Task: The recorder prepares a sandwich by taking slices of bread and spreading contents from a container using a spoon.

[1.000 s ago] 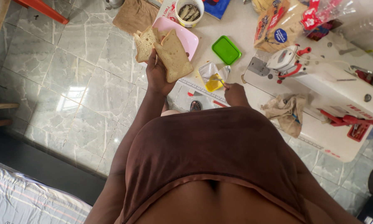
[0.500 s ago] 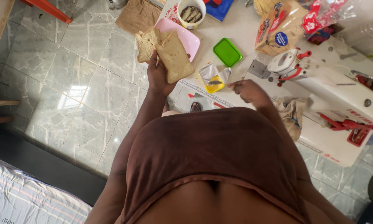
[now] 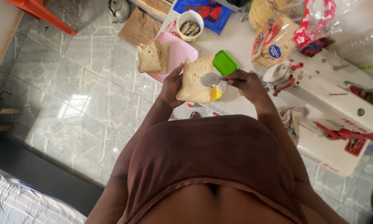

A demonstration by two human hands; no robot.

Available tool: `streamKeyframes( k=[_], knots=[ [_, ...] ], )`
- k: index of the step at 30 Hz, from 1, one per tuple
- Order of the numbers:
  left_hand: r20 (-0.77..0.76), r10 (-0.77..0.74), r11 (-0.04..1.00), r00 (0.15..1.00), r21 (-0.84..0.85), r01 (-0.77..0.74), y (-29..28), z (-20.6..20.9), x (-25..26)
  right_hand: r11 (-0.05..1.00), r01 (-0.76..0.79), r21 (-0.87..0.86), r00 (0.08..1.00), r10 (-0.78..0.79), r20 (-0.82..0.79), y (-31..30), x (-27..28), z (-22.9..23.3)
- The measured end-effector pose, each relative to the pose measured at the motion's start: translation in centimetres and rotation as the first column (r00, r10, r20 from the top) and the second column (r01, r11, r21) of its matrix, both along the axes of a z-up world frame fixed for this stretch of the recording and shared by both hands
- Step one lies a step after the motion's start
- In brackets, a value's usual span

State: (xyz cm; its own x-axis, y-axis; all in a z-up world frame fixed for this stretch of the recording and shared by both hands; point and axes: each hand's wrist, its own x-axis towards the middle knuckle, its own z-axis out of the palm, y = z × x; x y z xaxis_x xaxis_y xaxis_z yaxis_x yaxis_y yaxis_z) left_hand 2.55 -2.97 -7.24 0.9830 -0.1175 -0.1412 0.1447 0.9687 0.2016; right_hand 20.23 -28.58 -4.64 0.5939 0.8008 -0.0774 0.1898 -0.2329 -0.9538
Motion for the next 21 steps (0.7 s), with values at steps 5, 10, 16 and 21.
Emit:
streamKeyframes(
  k=[5, 10, 16, 21],
  knots=[
    [0.035, 0.073, 0.996, 0.997, 0.053, -0.075, 0.0, 2.1, -0.3, 0.996, 0.075, 0.043, 0.993, -0.071, -0.098, -0.3, 1.1, -1.5],
    [0.101, 0.078, 0.988, 0.992, 0.124, -0.09, 0.2, 5.7, -0.7, 0.987, 0.111, 0.117, 0.991, -0.101, -0.091, -1.0, 2.2, -1.3],
    [-0.093, 0.151, 0.957, 0.984, 0.261, -0.122, 1.1, 2.7, 0.1, 0.987, -0.022, 0.156, 0.779, -0.081, 0.622, 2.3, 1.0, 7.0],
    [-0.103, 0.235, 0.93, 0.966, 0.313, -0.193, 1.1, 0.5, 1.1, 0.989, -0.013, -0.144, 0.535, 0.129, 0.835, 2.8, 1.1, 7.3]
  ],
)
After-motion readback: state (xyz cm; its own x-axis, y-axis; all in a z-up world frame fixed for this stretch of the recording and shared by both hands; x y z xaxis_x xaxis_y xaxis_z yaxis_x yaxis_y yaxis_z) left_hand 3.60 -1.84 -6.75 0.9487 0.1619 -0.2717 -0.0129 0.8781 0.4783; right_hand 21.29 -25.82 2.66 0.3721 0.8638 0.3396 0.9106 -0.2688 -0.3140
